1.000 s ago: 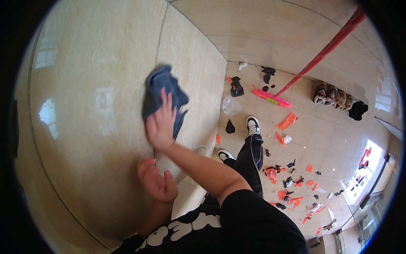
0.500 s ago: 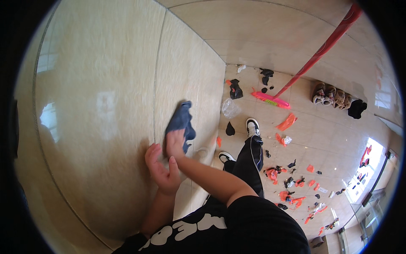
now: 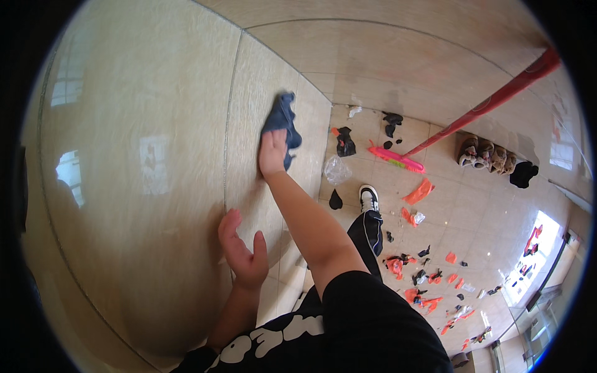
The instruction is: The person wipes the tiled bathroom wall with a dark cloth, moving from the upper section down to the lower section near the floor. The person also wipes a wall-mounted switch plate.
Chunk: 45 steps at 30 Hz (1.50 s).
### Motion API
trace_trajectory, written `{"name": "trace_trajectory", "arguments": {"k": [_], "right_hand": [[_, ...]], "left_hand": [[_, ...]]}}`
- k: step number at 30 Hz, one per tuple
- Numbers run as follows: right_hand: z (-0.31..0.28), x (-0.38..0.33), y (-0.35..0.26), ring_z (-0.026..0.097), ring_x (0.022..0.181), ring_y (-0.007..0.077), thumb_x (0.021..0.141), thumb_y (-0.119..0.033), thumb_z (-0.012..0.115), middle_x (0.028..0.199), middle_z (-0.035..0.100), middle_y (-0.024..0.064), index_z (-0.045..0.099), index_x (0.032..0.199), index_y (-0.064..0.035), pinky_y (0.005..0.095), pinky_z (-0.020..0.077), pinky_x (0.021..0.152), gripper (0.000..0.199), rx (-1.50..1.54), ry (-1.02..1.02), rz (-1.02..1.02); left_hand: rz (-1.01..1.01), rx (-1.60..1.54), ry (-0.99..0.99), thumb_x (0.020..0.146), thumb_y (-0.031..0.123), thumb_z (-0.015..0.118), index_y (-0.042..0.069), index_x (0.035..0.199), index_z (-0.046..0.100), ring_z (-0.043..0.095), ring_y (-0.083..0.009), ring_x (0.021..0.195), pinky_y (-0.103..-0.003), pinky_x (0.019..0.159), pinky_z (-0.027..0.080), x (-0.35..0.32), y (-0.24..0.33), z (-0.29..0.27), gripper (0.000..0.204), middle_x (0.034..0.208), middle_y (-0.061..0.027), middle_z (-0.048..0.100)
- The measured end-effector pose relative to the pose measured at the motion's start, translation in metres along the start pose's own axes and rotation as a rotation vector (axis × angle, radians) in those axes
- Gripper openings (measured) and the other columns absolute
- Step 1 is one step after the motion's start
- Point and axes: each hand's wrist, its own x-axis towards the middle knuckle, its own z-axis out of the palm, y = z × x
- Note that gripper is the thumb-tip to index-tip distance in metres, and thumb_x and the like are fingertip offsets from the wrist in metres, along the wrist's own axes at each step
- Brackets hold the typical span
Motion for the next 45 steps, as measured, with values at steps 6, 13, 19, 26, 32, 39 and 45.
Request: {"name": "trace_trajectory", "arguments": {"k": [6, 13, 19, 26, 32, 39, 45], "right_hand": [[0.013, -0.073, 0.079, 0.037, 0.125, 0.0442, 0.098, -0.013, 0.031, 0.131, 0.044, 0.0271, 0.05, 0.116, 0.0005, 0.0448, 0.0269, 0.112, 0.029, 0.166, 0.256, 0.569], [0.019, -0.153, -0.024, 0.017, 0.138, 0.0418, 0.093, -0.02, 0.042, 0.148, 0.023, 0.0207, 0.035, 0.137, -0.0055, 0.0513, 0.015, 0.112, 0.047, -0.222, -0.148, -0.175], [0.006, -0.031, -0.119, 0.009, 0.147, 0.0363, 0.097, -0.02, 0.038, 0.159, 0.016, 0.0168, 0.031, 0.149, -0.0062, 0.0503, 0.0033, 0.116, 0.054, 0.058, -0.082, -0.262], [0.007, 0.044, -0.003, 0.02, 0.142, 0.0401, 0.099, -0.016, 0.032, 0.151, 0.029, 0.0242, 0.041, 0.136, 0.005, 0.0421, 0.0143, 0.118, 0.044, -0.014, 0.057, -0.019], [0.038, -0.034, 0.056, 0.021, 0.138, 0.0501, 0.096, -0.006, 0.033, 0.145, 0.03, 0.033, 0.037, 0.134, 0.0103, 0.0486, 0.0177, 0.117, 0.042, -0.358, -0.035, -0.023], [-0.006, -0.038, -0.151, 0.004, 0.147, 0.0425, 0.089, -0.017, 0.041, 0.159, 0.011, 0.0199, 0.028, 0.15, -0.0056, 0.0604, 0.0024, 0.112, 0.063, -0.072, -0.091, -0.453], [-0.012, 0.076, -0.115, 0.022, 0.144, 0.0332, 0.097, -0.017, 0.041, 0.153, 0.03, 0.0183, 0.037, 0.144, -0.0024, 0.0436, 0.0137, 0.116, 0.05, 0.041, 0.084, -0.42]], "left_hand": [[-0.034, -0.007, -0.036, 0.084, 0.0, 0.058, -0.004, 0.131, 0.04, 0.04, -0.0322, 0.13, -0.043, 0.111, 0.029, 0.022, 0.001, 0.005, 0.051, 0.135, -0.0193, 0.043], [0.065, 0.022, 0.011, 0.084, -0.001, 0.056, -0.003, 0.128, 0.043, 0.042, -0.0343, 0.127, -0.045, 0.109, 0.031, 0.026, 0.013, -0.004, 0.046, 0.133, -0.0194, 0.044], [0.079, -0.101, 0.046, 0.082, -0.005, 0.056, -0.002, 0.128, 0.043, 0.04, -0.0346, 0.129, -0.045, 0.111, 0.029, 0.035, 0.019, -0.003, 0.048, 0.133, -0.0191, 0.043], [-0.06, -0.061, -0.004, 0.083, -0.002, 0.058, -0.003, 0.131, 0.041, 0.039, -0.0347, 0.131, -0.045, 0.111, 0.029, 0.047, 0.018, 0.016, 0.051, 0.137, -0.02, 0.042], [-0.013, -0.015, 0.005, 0.084, 0.003, 0.06, -0.002, 0.129, 0.042, 0.041, -0.0378, 0.13, -0.047, 0.109, 0.031, 0.063, 0.019, 0.02, 0.049, 0.137, -0.0208, 0.043], [0.05, -0.008, 0.077, 0.083, -0.001, 0.056, 0.001, 0.127, 0.042, 0.035, -0.0377, 0.135, -0.049, 0.113, 0.025, 0.072, 0.026, 0.018, 0.046, 0.138, -0.0186, 0.039], [-0.026, -0.094, 0.029, 0.083, -0.003, 0.056, 0.0, 0.128, 0.04, 0.033, -0.0354, 0.136, -0.048, 0.113, 0.024, 0.068, 0.022, 0.025, 0.048, 0.14, -0.019, 0.037]]}}
